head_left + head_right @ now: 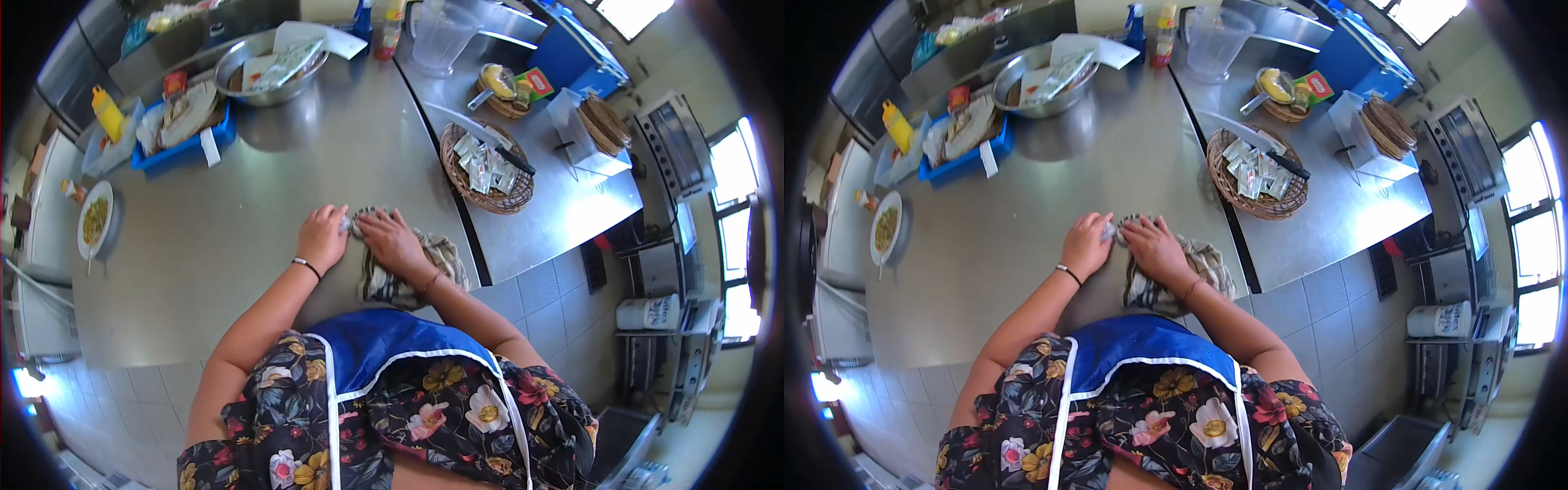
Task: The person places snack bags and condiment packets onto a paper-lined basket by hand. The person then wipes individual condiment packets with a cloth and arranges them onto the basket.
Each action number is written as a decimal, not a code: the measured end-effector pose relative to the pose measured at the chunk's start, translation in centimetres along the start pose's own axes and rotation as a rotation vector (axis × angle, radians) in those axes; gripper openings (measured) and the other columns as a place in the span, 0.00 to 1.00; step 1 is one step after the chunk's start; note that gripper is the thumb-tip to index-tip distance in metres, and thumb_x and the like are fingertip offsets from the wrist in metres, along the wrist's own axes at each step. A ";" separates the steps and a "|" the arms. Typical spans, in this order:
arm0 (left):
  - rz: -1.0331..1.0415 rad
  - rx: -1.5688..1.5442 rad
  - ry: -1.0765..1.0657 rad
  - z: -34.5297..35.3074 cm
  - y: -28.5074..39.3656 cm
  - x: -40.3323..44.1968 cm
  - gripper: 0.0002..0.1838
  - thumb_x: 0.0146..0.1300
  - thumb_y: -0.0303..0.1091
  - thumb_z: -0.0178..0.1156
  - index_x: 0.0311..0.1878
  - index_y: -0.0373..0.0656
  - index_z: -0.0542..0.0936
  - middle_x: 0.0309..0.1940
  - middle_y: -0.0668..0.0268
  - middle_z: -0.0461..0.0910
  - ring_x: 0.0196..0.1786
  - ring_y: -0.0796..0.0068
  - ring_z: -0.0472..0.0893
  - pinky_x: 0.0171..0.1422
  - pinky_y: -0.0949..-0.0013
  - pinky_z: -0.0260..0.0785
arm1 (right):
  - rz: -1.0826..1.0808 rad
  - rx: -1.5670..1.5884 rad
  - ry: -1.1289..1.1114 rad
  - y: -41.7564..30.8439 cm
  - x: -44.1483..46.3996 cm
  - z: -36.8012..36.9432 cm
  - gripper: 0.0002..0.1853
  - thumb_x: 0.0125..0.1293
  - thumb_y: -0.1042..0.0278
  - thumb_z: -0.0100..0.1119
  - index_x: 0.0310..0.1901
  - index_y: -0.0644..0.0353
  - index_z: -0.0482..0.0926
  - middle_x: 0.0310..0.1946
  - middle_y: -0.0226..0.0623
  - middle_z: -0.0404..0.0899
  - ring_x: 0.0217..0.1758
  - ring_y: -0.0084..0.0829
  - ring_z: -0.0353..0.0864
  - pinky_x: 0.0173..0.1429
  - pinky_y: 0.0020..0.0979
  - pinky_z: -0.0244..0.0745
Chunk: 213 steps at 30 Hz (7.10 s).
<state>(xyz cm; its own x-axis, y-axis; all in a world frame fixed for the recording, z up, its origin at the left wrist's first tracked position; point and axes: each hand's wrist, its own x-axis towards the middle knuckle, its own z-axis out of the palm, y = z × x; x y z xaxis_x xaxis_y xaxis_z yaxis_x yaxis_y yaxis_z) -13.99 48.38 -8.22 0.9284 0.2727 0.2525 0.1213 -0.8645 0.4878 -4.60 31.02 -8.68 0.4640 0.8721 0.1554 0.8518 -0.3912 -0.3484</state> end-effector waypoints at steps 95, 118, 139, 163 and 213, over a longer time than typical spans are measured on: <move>-0.652 -1.279 0.255 -5.3 -8.2 -6.3 0.11 0.69 0.29 0.61 0.50 0.34 0.78 0.40 0.60 0.84 0.36 0.74 0.84 0.43 0.74 0.79 | 0.146 -0.135 -0.017 -3.5 3.0 1.7 0.29 0.71 0.54 0.48 0.73 0.50 0.62 0.75 0.38 0.59 0.78 0.43 0.55 0.79 0.52 0.45; 0.116 -0.442 0.498 -6.3 -6.4 -8.7 0.22 0.49 0.09 0.60 0.43 0.46 0.89 0.46 0.60 0.85 0.45 0.69 0.85 0.47 0.72 0.77 | 0.494 0.539 0.701 4.5 -6.9 -6.5 0.26 0.72 0.64 0.55 0.69 0.63 0.65 0.69 0.47 0.67 0.72 0.38 0.64 0.74 0.36 0.58; 0.188 -0.285 0.057 -3.3 -5.7 -7.6 0.06 0.51 0.19 0.58 0.31 0.40 0.82 0.31 0.60 0.78 0.37 0.58 0.80 0.40 0.60 0.74 | -0.069 0.215 -0.086 -8.5 1.2 2.3 0.29 0.67 0.61 0.58 0.68 0.48 0.65 0.68 0.37 0.68 0.75 0.41 0.61 0.78 0.53 0.49; -0.410 -0.928 0.493 -5.3 -9.7 -9.6 0.09 0.67 0.19 0.59 0.48 0.30 0.82 0.43 0.61 0.82 0.45 0.75 0.82 0.54 0.74 0.76 | 1.019 0.782 0.495 4.3 -11.3 -10.2 0.15 0.72 0.60 0.54 0.55 0.57 0.78 0.46 0.31 0.81 0.43 0.31 0.81 0.42 0.33 0.76; -0.565 -1.083 0.563 0.0 6.5 -8.9 0.09 0.71 0.28 0.57 0.48 0.33 0.78 0.46 0.57 0.82 0.50 0.67 0.83 0.59 0.67 0.77 | 0.152 0.042 0.194 16.7 -18.4 -8.2 0.16 0.70 0.64 0.50 0.57 0.55 0.76 0.62 0.39 0.75 0.69 0.41 0.68 0.74 0.45 0.56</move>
<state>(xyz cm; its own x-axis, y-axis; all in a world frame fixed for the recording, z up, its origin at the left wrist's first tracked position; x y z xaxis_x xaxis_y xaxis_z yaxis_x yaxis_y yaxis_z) -21.50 40.38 -7.31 0.5422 0.8399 -0.0223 -0.1425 0.1180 0.9827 3.09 6.03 -9.73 0.6274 0.7298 0.2715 0.7598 -0.4975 -0.4185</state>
